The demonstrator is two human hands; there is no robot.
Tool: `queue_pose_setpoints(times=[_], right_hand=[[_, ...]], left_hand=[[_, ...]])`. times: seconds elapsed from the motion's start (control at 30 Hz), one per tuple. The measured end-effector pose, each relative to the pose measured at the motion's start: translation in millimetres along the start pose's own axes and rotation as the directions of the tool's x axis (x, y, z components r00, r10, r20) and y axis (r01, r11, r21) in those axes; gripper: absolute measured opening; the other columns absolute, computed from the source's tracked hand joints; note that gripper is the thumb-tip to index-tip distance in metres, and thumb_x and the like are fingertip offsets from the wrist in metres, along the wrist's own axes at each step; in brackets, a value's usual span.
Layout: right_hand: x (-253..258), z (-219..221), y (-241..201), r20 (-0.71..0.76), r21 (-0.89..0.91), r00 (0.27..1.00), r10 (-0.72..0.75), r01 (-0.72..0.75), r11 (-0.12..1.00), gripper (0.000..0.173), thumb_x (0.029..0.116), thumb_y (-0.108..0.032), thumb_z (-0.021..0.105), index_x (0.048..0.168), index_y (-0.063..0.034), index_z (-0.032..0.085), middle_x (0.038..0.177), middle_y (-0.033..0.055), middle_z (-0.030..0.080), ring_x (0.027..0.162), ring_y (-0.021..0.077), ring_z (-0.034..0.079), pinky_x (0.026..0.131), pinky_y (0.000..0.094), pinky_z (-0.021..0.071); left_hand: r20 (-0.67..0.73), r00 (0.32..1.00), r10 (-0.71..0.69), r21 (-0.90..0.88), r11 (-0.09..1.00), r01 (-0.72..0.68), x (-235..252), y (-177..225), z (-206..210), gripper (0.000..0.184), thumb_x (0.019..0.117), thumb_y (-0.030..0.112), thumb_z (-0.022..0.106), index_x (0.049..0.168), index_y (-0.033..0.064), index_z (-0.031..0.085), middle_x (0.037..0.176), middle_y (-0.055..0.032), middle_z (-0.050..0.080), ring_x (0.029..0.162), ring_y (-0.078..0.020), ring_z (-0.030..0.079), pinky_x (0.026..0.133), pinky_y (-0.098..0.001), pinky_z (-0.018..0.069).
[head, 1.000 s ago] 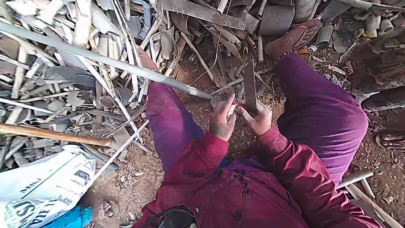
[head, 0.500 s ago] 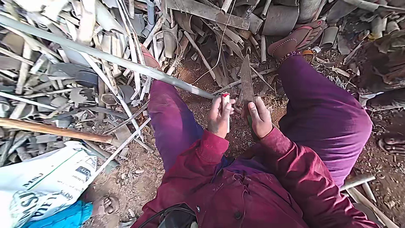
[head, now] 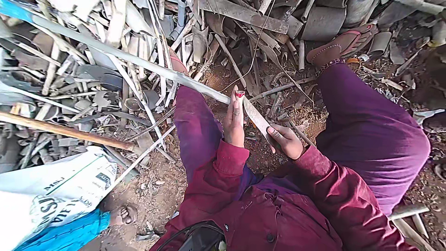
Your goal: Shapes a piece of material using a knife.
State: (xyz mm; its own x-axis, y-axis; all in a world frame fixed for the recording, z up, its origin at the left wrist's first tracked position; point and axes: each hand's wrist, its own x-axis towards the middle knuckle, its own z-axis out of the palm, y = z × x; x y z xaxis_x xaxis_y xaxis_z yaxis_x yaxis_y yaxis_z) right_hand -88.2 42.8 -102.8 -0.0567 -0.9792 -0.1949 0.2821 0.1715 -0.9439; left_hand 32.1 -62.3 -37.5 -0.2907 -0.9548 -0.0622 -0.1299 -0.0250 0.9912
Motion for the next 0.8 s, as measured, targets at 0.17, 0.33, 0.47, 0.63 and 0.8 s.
queue_pose_setpoints(times=[0.17,0.33,0.47,0.63,0.8], right_hand=[[-2,-2,0,-0.019,-0.027,1.0,-0.016,0.015,1.0,0.03,0.1092,-0.02,0.036,0.098,-0.0066,0.061,0.058,-0.009,0.055,0.045,-0.0026,0.051,0.045,0.0134,0.0445],[-3,-3,3,-0.031,0.002,0.999,-0.035,0.035,0.999,0.029,0.1085,-0.018,0.036,0.094,-0.0086,0.06,0.056,-0.0106,0.054,0.043,-0.0039,0.049,0.043,0.0131,0.0429],[-6,-1,6,-0.055,0.048,0.998,-0.023,0.026,0.998,0.031,0.1077,-0.017,0.036,0.088,-0.0111,0.059,0.055,-0.0112,0.055,0.043,-0.0033,0.049,0.043,0.0138,0.0433],[-9,15,5,-0.152,0.141,0.988,0.04,-0.019,0.99,0.031,0.1072,-0.012,0.038,0.084,-0.0116,0.059,0.054,-0.0099,0.057,0.041,-0.0021,0.051,0.041,0.0144,0.0438],[-9,40,5,-0.265,0.233,0.961,0.084,-0.021,0.972,0.032,0.1074,-0.009,0.038,0.084,-0.0084,0.059,0.053,-0.007,0.056,0.04,0.0004,0.052,0.041,0.0155,0.045]], left_hand=[[0.055,0.993,0.107,0.093,0.989,-0.112,2,-1,-3,0.052,0.1109,0.023,0.031,0.157,-0.0002,0.033,0.159,-0.0128,0.042,0.142,-0.0062,0.043,0.117,-0.0227,0.0325],[0.077,0.997,0.015,0.087,0.996,-0.022,1,2,-2,0.045,0.1083,0.01,0.035,0.151,-0.0004,0.042,0.126,-0.0035,0.063,0.068,0.0065,0.049,0.06,-0.0113,0.0423],[0.125,0.987,-0.1,0.117,0.989,0.085,-2,4,-1,0.043,0.11,0.014,0.033,0.149,0.0042,0.047,0.105,0.0004,0.063,0.051,0.0027,0.041,0.044,-0.0145,0.0364],[0.119,0.992,0.052,0.593,0.797,-0.113,0,5,-3,0.043,0.1094,0.007,0.036,0.149,0.0012,0.05,0.123,-0.0209,0.068,0.075,-0.0194,0.061,0.068,-0.0347,0.0508],[0.136,0.984,0.118,0.824,0.538,-0.179,-1,11,4,0.045,0.1049,0.0,0.04,0.149,-0.0025,0.049,0.123,-0.0281,0.067,0.105,-0.0451,0.07,0.087,-0.0565,0.0549]])
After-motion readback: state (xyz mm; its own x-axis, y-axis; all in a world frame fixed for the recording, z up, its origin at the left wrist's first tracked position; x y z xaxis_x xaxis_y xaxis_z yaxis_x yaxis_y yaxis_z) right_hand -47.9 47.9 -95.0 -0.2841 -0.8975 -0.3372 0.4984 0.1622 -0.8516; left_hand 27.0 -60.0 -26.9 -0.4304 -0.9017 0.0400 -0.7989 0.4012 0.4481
